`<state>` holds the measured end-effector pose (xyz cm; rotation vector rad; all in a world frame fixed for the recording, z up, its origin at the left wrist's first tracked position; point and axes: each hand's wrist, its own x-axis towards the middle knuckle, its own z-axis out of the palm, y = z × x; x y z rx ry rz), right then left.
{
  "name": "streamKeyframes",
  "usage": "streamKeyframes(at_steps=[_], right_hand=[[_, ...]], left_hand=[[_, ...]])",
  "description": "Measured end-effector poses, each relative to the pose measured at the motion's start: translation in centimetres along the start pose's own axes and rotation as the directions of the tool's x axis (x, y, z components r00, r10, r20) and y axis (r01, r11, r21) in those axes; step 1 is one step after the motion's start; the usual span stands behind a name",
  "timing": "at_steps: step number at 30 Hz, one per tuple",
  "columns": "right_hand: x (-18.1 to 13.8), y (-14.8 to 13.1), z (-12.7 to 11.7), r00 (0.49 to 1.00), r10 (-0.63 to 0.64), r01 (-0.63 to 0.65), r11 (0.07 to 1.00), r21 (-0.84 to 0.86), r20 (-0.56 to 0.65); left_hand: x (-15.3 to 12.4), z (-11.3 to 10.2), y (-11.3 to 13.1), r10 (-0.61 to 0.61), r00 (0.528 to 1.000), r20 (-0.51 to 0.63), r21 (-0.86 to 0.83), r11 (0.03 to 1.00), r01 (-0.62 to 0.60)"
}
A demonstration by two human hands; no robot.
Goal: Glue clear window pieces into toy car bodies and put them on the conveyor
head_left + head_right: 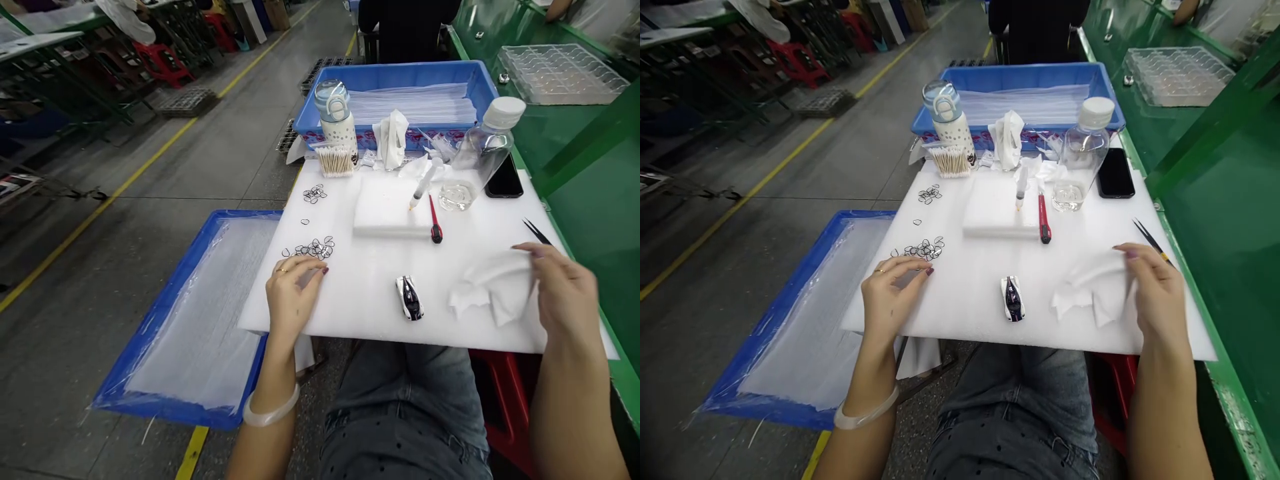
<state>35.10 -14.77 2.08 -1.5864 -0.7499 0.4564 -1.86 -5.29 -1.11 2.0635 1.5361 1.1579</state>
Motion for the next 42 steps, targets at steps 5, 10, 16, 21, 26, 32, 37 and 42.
streamKeyframes(at_steps=[5,10,16,21,26,32,37,42], right_hand=[[-2.3,-2.1,1.6,0.961,-0.068,0.164,0.920,0.355,-0.270],[-9.9,-2.7,4.4,0.693,0.235,-0.366,0.929,0.052,0.681],[-13.4,-1.8,5.3,0.601,0.293,-0.609,0.770,0.189,0.744],[-13.6,-2.3,6.1,0.644,0.286,-0.604,0.759,0.242,0.710],[-13.4,-2.5,7.4,0.684,0.262,-0.583,0.757,0.295,0.681],[-12.6,-2.3,6.5,0.684,0.202,-0.461,0.864,0.202,0.701],[-11.5,-2.6,5.9,0.859,-0.090,0.007,0.986,0.164,0.504],[-11.2,-3.3,7.3,0.667,-0.625,0.686,0.728,-0.006,0.406]], left_hand=[[-2.3,1.2,4.9,0.001,0.977,0.211,-0.509,0.854,0.109],[-4.7,3.9,9.2,0.259,0.955,0.147,-0.564,0.815,-0.134],[-6.0,4.8,10.0,0.416,0.905,0.087,-0.703,0.669,-0.240],[-6.2,5.4,9.6,0.159,0.942,0.295,-0.808,0.567,0.157],[-6.0,6.1,9.3,0.090,0.904,0.417,-0.869,0.332,0.368],[-5.4,6.2,8.7,-0.028,0.835,0.550,-0.830,0.092,0.550],[-4.9,6.1,8.6,-0.109,0.786,0.608,-0.793,-0.037,0.608],[-4.8,5.9,8.9,-0.131,0.779,0.613,-0.790,-0.056,0.611]])
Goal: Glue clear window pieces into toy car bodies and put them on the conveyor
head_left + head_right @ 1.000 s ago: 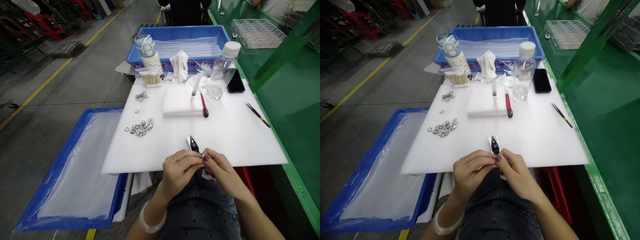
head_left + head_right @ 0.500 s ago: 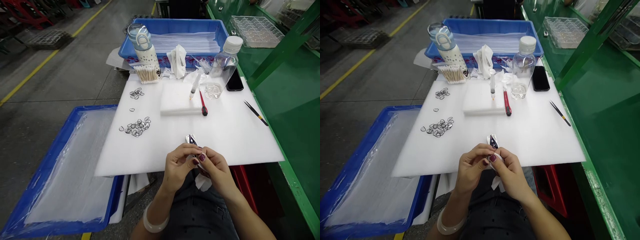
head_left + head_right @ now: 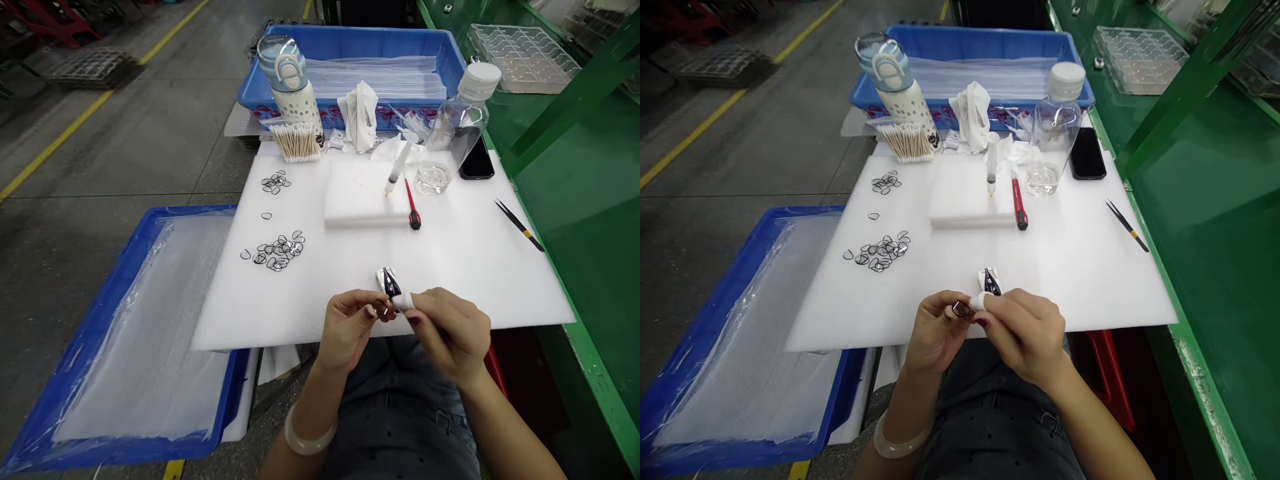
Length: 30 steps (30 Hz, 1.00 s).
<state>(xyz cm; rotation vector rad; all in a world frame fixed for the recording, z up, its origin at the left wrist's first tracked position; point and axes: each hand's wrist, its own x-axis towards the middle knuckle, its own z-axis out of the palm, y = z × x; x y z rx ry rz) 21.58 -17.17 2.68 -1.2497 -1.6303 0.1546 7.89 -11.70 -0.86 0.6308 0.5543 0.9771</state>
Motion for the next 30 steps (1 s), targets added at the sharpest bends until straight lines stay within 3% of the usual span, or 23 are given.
streamKeyframes(at_steps=[2,6,10,13,16,21,24,27,30], right_hand=[[0.2,-0.2,0.6,0.994,-0.103,0.105,0.990,-0.093,0.025],[0.3,-0.5,0.8,0.982,-0.180,0.186,0.965,-0.186,0.048],[1.2,-0.8,-1.2,0.948,-0.228,0.272,0.943,-0.193,0.223],[1.9,-0.9,-2.2,0.960,-0.221,0.263,0.925,-0.274,0.173],[2.1,-1.1,-1.6,0.974,-0.200,0.222,0.936,-0.273,0.107],[1.6,-1.6,-0.9,0.941,-0.177,0.242,0.949,-0.204,0.289],[1.7,-1.6,-2.6,0.953,-0.093,0.160,0.963,-0.218,0.288],[1.6,-0.9,-4.2,0.993,0.027,-0.005,0.983,-0.186,0.114],[0.8,0.3,-4.6,0.983,0.182,-0.178,0.980,-0.093,0.032]], left_hand=[[-0.1,0.1,0.0,0.000,1.000,-0.011,-0.005,1.000,0.000],[-0.4,0.1,0.0,-0.010,1.000,-0.026,0.001,1.000,0.010],[-0.4,0.1,0.1,-0.021,0.999,-0.043,-0.010,1.000,0.020],[-0.2,0.2,0.2,-0.034,0.998,-0.045,-0.021,0.999,0.034],[-0.2,0.2,0.4,-0.042,0.998,-0.044,-0.032,0.999,0.040],[-0.4,-0.1,0.3,-0.032,0.998,-0.051,-0.025,0.999,0.031],[-0.5,0.0,0.1,-0.009,0.998,-0.055,-0.008,1.000,0.009],[-0.5,0.1,0.3,0.011,0.998,-0.056,0.006,1.000,-0.011],[-0.9,-0.6,1.1,0.053,0.998,-0.038,0.079,0.996,-0.049]])
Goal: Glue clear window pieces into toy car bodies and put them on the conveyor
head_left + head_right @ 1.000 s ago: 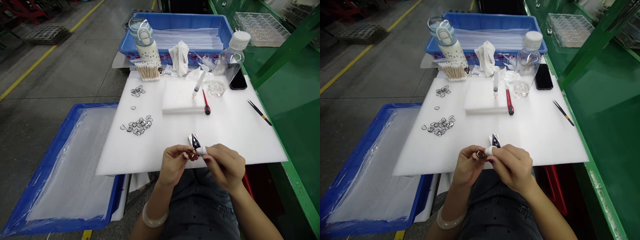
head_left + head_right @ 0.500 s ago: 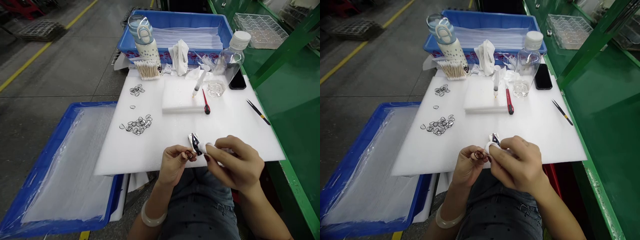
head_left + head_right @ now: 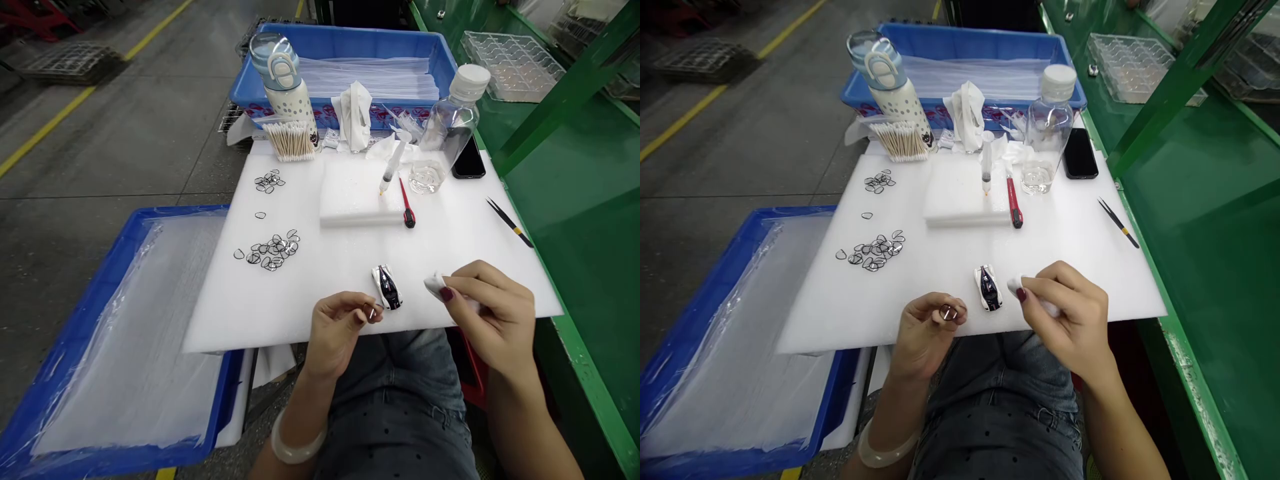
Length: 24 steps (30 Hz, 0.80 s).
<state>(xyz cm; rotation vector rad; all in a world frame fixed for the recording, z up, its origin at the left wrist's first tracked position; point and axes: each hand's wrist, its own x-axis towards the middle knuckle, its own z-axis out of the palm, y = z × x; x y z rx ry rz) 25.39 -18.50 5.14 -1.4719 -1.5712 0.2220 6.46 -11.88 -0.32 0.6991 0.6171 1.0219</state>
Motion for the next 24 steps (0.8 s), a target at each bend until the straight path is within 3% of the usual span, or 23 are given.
streamKeyframes(at_steps=[2,4,7,9,10,12,15,18,24], right_hand=[[-0.7,0.9,0.6,0.990,0.118,-0.119,0.993,0.002,0.082],[-1.5,1.6,1.4,0.958,0.209,-0.203,0.978,-0.047,0.195],[-2.1,2.1,2.5,0.928,0.250,-0.232,0.968,-0.096,0.276],[-2.0,2.1,3.0,0.934,0.250,-0.237,0.968,-0.080,0.255],[-1.9,2.2,3.2,0.939,0.255,-0.247,0.967,-0.063,0.232],[-1.4,2.3,3.4,0.944,0.272,-0.272,0.962,-0.027,0.185],[-0.9,2.7,3.8,0.945,0.287,-0.290,0.957,-0.006,0.154],[-0.8,3.0,4.0,0.939,0.300,-0.299,0.954,-0.035,0.165],[-0.6,3.0,3.9,0.914,0.325,-0.308,0.945,-0.105,0.243]], left_hand=[[-0.3,-0.8,0.6,0.093,0.996,-0.015,0.174,0.981,-0.089],[-0.5,-1.4,1.0,0.234,0.971,-0.037,0.454,0.870,-0.193],[-0.3,-1.4,0.8,0.451,0.888,0.092,0.814,0.480,-0.328],[-0.1,-0.9,0.2,0.522,0.807,0.276,0.879,0.202,-0.431],[0.1,-0.5,-0.1,0.532,0.770,0.353,0.874,0.105,-0.474],[0.2,0.1,-0.9,0.526,0.722,0.450,0.848,0.002,-0.530],[0.3,0.4,-1.9,0.498,0.710,0.499,0.830,-0.037,-0.557],[0.3,0.3,-2.3,0.485,0.732,0.478,0.844,-0.024,-0.536],[0.4,0.0,-1.5,0.388,0.862,0.325,0.902,0.147,-0.406]])
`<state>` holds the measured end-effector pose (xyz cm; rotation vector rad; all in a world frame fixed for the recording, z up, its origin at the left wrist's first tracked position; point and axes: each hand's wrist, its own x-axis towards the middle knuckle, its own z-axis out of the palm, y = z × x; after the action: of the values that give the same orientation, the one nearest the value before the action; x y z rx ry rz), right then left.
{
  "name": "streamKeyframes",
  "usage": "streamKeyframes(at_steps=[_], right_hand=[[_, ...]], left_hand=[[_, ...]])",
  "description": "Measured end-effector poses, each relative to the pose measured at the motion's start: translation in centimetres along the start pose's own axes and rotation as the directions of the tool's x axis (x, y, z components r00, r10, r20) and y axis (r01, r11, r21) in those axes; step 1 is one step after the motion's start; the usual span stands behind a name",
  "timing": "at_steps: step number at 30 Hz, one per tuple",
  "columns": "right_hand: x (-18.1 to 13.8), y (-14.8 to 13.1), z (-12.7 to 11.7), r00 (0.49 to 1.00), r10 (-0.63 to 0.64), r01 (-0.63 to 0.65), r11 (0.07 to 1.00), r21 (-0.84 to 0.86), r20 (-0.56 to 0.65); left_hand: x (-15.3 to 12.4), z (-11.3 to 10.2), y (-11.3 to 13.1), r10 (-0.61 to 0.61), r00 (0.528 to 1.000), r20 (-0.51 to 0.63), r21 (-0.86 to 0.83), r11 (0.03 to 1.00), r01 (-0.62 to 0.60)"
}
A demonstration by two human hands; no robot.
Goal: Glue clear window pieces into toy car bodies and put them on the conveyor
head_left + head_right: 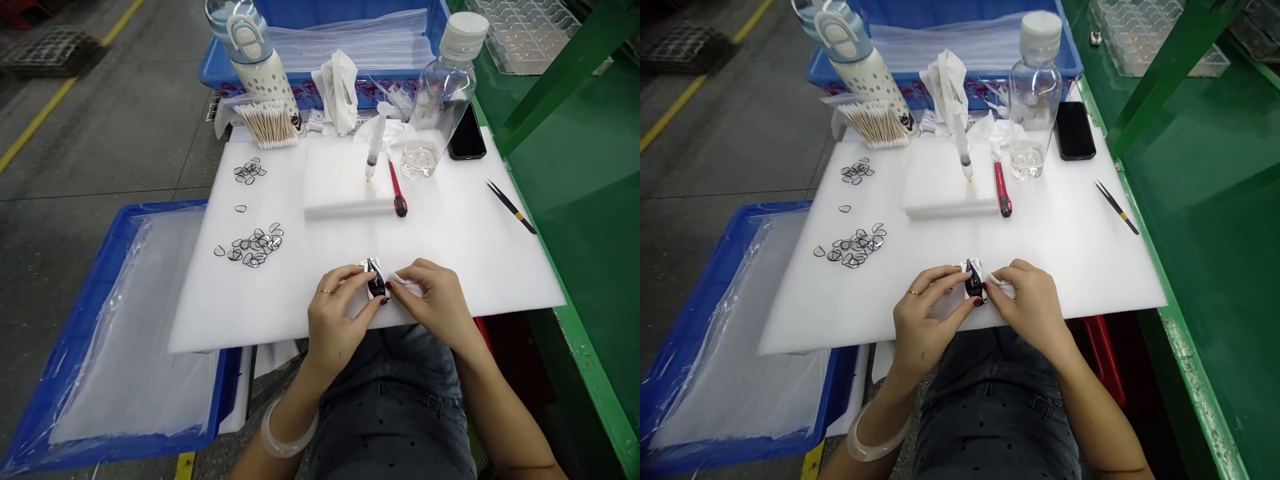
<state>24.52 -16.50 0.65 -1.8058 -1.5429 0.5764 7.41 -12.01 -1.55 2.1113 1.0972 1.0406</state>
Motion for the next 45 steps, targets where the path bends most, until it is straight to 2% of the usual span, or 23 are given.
streamKeyframes(at_steps=[4,12,18,21,24,26,28,31,35,38,40,43,45], right_hand=[[0.1,0.0,0.1,1.000,0.000,0.000,1.000,-0.010,-0.003],[0.0,-0.1,0.2,1.000,0.014,-0.014,1.000,-0.002,0.014],[0.1,0.0,0.2,1.000,0.000,0.000,1.000,-0.007,-0.007],[-0.4,0.5,0.0,0.995,-0.071,0.076,0.995,0.070,-0.069],[-1.4,1.1,0.0,0.961,-0.133,0.169,0.977,0.133,-0.244],[-2.1,1.4,0.2,0.913,-0.198,0.232,0.971,0.055,-0.357],[-2.6,1.6,0.6,0.874,-0.303,0.292,0.952,-0.088,-0.379],[-3.1,1.5,1.2,0.843,-0.442,0.367,0.889,-0.274,-0.305],[-3.6,1.0,2.1,0.831,-0.511,0.414,0.833,-0.368,-0.221],[-3.2,0.7,2.5,0.838,-0.500,0.395,0.831,-0.391,-0.217],[-2.0,0.6,1.7,0.877,-0.452,0.366,0.848,-0.383,-0.163],[1.2,0.6,-1.3,0.934,-0.357,0.311,0.835,-0.454,-0.016],[3.1,0.3,-3.5,0.948,-0.318,0.234,0.763,-0.603,-0.035]], left_hand=[[0.1,-0.5,-0.1,-0.069,0.997,0.034,-0.041,0.997,0.070],[0.3,-0.4,0.0,-0.066,0.997,0.048,-0.050,0.996,0.068],[0.7,-0.7,0.0,-0.107,0.991,0.083,-0.026,0.994,0.109],[1.9,-1.9,-0.6,-0.080,0.968,0.236,-0.048,0.994,0.094],[3.2,-2.9,-1.6,0.079,0.882,0.464,-0.125,0.992,-0.023],[3.6,-3.0,-2.3,0.169,0.842,0.513,-0.169,0.981,-0.094],[3.6,-2.6,-2.7,0.185,0.870,0.457,-0.166,0.979,-0.122],[3.1,-2.1,-2.9,0.159,0.930,0.330,-0.121,0.985,-0.126],[2.7,-2.0,-2.7,0.167,0.940,0.298,-0.100,0.985,-0.143],[2.9,-2.1,-2.7,0.168,0.937,0.306,-0.102,0.984,-0.142],[3.0,-2.2,-2.6,0.156,0.933,0.324,-0.099,0.987,-0.131],[2.9,-2.4,-2.7,0.136,0.938,0.319,-0.145,0.985,-0.094],[2.8,-2.6,-2.7,0.104,0.957,0.270,-0.194,0.980,-0.052]])
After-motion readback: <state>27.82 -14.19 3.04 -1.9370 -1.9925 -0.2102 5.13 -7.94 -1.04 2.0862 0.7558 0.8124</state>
